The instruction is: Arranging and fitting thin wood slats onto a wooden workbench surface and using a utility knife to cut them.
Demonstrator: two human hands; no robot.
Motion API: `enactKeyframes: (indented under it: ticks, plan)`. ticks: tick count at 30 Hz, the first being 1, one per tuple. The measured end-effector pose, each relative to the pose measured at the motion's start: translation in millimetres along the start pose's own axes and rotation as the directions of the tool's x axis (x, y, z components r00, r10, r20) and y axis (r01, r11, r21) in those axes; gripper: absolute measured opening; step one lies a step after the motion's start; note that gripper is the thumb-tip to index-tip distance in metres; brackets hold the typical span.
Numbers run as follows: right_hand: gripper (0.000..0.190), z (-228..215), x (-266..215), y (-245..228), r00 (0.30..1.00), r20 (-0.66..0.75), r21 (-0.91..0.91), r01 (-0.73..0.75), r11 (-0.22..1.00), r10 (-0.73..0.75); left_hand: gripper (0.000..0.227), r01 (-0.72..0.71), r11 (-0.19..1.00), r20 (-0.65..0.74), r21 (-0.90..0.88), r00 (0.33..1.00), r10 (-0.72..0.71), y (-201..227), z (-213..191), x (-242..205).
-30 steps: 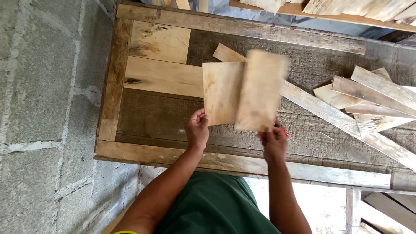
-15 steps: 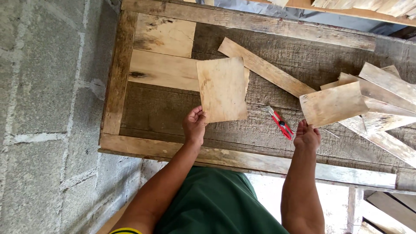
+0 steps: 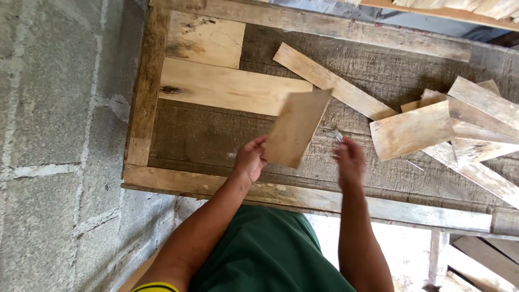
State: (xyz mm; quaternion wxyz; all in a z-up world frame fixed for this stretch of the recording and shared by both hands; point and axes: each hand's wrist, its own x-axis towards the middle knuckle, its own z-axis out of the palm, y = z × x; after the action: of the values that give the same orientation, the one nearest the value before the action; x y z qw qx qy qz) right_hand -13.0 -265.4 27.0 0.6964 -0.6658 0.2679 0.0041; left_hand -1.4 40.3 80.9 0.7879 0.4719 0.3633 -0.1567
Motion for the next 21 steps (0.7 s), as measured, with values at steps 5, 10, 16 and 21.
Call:
enactKeyframes:
  ticks: [5, 10, 16, 21]
  plan:
    - [0.053, 93.7, -54.6, -66.9, 0.877, 0.478, 0.311, -0.119, 0.943, -0.047, 0.023, 0.318, 0.93, 0.5, -0.182, 0.845, -0.191, -80.0, -18.6, 50.6]
    - [0.048, 103.0, -34.8, -42.6, 0.908, 0.405, 0.547, -0.146, 0.824, -0.108, 0.025, 0.568, 0.761, 0.794, -0.312, 0.596, -0.119, -27.2, -4.2, 3.2]
    - [0.034, 65.0, 9.5, -1.2, 0.949, 0.261, 0.315, 0.089, 0.945, -0.176, 0.038, 0.279, 0.96, 0.492, 0.032, 0.831, -0.258, -11.9, -30.2, 19.9]
    - [0.041, 58.6, 20.7, -19.5, 0.983, 0.171, 0.04, 0.056, 0.998, -0.062, 0.05, 0.184, 0.975, 0.432, -0.123, 0.894, -0.114, -51.7, -58.6, 71.9]
